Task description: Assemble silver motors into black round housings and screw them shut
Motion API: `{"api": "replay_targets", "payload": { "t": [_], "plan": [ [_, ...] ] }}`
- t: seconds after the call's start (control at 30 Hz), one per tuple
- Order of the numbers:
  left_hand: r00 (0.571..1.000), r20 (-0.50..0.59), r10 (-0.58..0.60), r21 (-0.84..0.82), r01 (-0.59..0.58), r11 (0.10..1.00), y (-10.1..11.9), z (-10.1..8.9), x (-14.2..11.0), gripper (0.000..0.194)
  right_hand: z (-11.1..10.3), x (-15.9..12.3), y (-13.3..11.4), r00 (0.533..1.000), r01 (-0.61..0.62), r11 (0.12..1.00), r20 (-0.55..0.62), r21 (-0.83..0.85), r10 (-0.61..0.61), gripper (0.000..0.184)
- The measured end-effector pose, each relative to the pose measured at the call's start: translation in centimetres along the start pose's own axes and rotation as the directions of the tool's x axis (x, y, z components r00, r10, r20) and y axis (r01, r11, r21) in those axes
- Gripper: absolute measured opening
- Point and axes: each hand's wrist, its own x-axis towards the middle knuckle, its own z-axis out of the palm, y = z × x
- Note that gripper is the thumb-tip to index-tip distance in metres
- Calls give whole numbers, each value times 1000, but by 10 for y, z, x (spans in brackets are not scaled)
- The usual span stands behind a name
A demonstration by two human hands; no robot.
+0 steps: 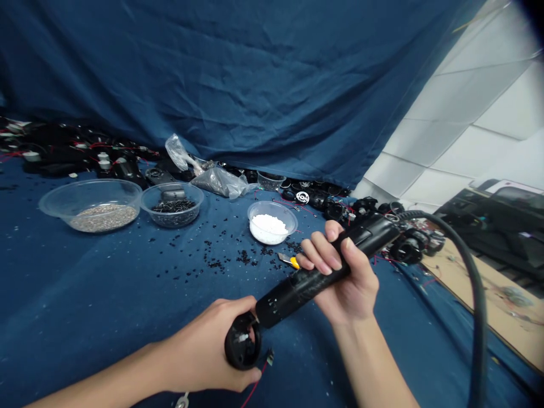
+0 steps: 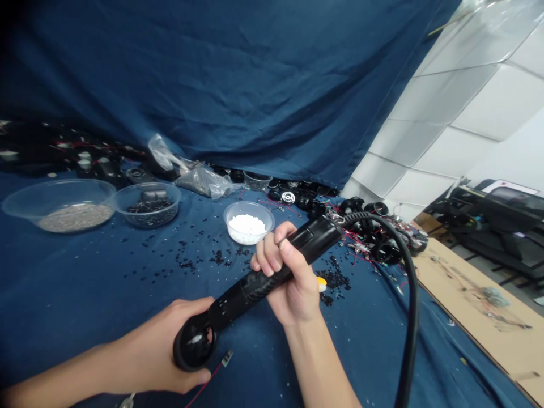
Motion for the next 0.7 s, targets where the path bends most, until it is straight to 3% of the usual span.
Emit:
{"api": "replay_targets", "payload": {
  "t": [0.7],
  "plan": [
    [998,46,-53,-41,55,998,12,-8,0,29,0,0,1,997,-20,999,-72,26,21,24]
  ]
}}
